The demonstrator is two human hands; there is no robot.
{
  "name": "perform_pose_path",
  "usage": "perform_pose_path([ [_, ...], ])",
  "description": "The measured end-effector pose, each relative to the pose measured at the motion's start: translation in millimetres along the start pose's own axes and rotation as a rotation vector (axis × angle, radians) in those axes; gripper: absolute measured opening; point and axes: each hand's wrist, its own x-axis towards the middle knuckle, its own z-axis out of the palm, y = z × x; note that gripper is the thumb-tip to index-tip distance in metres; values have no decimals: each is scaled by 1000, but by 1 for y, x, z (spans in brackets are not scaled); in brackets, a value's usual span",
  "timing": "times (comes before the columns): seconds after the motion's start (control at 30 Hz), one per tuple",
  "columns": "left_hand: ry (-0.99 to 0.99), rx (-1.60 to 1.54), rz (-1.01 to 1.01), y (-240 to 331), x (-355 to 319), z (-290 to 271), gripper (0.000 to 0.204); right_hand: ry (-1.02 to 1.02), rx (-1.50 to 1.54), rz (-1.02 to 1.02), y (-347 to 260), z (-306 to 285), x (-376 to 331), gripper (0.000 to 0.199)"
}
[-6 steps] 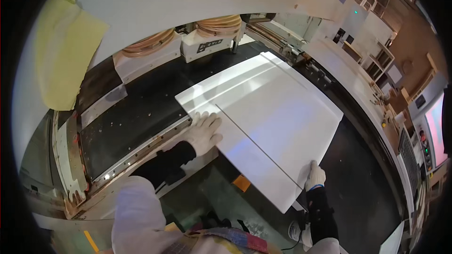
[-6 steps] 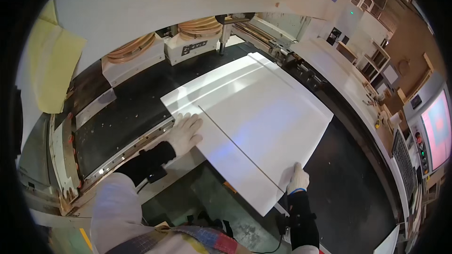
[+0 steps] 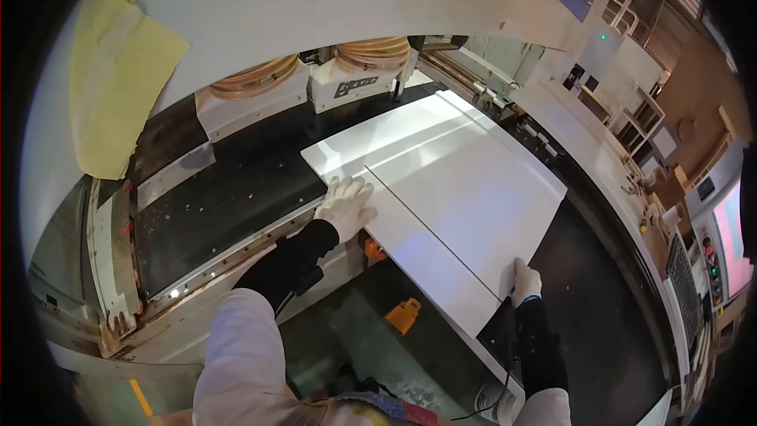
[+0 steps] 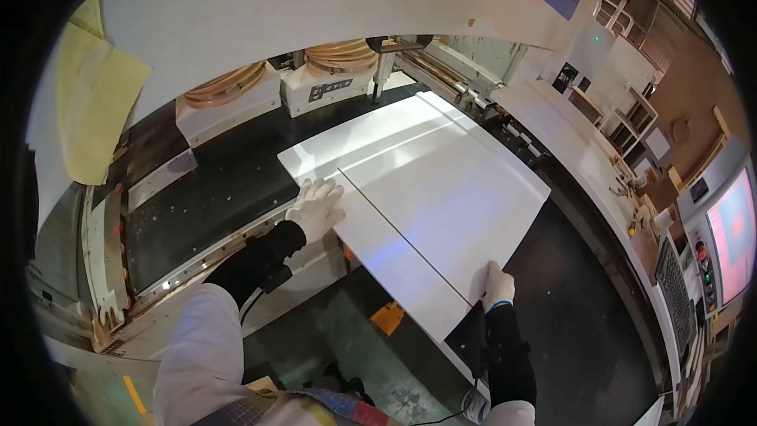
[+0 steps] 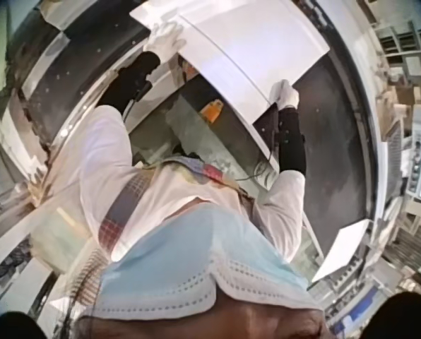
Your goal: Manually feeding furniture panels into a manufacturing machine and cleaning them with an air gun.
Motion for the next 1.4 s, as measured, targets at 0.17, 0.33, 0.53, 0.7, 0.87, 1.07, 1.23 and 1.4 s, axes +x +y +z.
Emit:
perform_pose_path([
  [0.17,80,47,-24,-22,16,13,50,-174,-178,-38,-39,-4,-7,50],
  [0.33,45,84,-57,-24,27,21,51,108,-568,-626,-46,-21,30,35],
  [0.53,35,55,-89,-15,31,12,49,170,-393,-801,-21,7,38,39],
  [0.7,13,105,-145,-13,45,28,54,263,-431,-833,-11,52,67,54],
  [0.87,51,109,-139,-10,66,43,57,302,-386,-815,-20,55,99,49],
  [1.07,58,140,-126,2,78,45,57,256,-390,-768,-25,50,114,42],
  [1.23,36,73,8,-6,92,36,50,289,-346,-725,-30,57,108,38],
  [1.4,30,84,-11,-10,105,41,47,312,-384,-726,-24,60,110,35],
])
